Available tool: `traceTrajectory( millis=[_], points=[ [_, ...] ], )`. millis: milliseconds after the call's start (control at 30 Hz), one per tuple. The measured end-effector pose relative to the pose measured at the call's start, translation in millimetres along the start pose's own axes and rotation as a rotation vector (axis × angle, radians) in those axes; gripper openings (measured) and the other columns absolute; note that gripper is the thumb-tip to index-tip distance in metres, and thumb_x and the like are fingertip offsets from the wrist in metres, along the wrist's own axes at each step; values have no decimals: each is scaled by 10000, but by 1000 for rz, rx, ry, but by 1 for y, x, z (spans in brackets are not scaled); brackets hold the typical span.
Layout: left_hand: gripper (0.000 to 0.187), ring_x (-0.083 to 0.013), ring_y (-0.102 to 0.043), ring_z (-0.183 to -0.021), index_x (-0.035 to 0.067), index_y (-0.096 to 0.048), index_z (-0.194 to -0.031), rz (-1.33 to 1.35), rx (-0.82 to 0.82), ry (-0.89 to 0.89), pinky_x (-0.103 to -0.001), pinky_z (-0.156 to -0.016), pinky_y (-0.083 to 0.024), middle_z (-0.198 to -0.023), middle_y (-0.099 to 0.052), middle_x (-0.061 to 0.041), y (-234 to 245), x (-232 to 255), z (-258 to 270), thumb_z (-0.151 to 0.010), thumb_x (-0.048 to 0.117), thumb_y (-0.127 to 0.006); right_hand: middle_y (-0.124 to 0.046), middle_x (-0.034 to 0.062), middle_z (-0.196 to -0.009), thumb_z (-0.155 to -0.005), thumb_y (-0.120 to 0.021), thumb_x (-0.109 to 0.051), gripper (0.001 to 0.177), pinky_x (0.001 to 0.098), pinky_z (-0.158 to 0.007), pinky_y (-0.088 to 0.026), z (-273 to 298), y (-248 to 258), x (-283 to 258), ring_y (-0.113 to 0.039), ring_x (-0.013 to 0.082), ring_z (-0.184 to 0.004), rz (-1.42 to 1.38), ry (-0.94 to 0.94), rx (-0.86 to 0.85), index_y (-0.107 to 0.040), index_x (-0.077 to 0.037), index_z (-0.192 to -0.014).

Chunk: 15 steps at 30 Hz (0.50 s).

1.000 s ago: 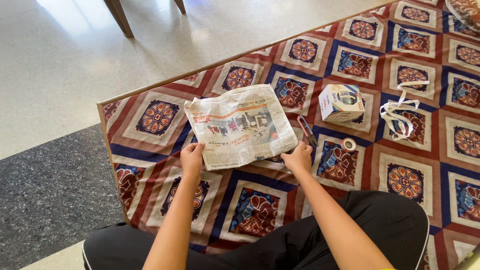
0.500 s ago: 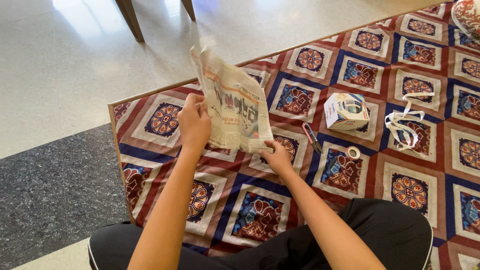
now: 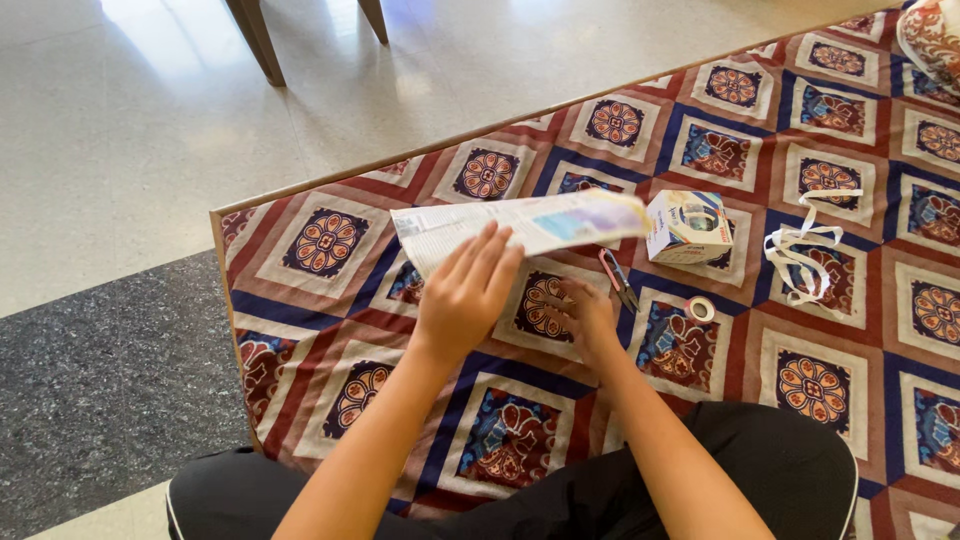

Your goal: The person unfolds a newspaper on a patterned mat, places a small box on top, and uses scissors to cut strips from the newspaper. The person then folds the newspaper and continues cutting additional strips.

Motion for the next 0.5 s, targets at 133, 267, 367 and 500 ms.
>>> traceTrajectory(
  millis=[133, 267, 367, 500],
  points=[
    [214, -320, -674, -1239, 10, -682, -1158, 64, -112, -39, -427, -1028, -549, -1287, -697, -187, -21, 27, 53, -956, 72, -649, -617, 182, -1311, -1043, -411, -326, 480, 483, -1022, -538, 0, 32, 21, -648, 327, -1158, -137, -127, -32, -505, -4, -1387],
    [263, -300, -656, -1254, 27, -686, -1171, 145, -264, -24, -444, -1055, -519, -1296, -693, -155, -48, 30, 110, -922, 85, -627, -636, 227, -1288, -1035, -396, -498, 652, 433, -970, -546, -9, 77, 44, -677, 307, -1116, -331, -161, 31, -503, 47, -1377],
    [268, -274, -646, -1266, 37, -682, -1165, 207, -358, -14, -448, -1066, -500, -1308, -695, -131, -64, 30, 148, -908, 90, -624, -671, 183, -1282, -1080, -532, -480, 619, 280, -785, -468, -22, 97, 53, -684, 216, -1017, -332, -158, -27, -569, 65, -1373],
    [270, -258, -623, -1294, 48, -680, -1157, 213, -428, -22, -447, -1098, -467, -1325, -691, -110, -79, 27, 180, -899, 89, -613, -726, 140, -1143, -962, -629, -187, 344, 334, -816, -605, -23, 108, 62, -731, 188, -940, -19, -151, -26, -671, 30, -1225]
  ],
)
Point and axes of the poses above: each hand's wrist, its own z-axis away from the middle knuckle, its own y-axis out of the back of the hand, x = y × z, the point moved 10 cm from there along -z, towards the middle knuckle
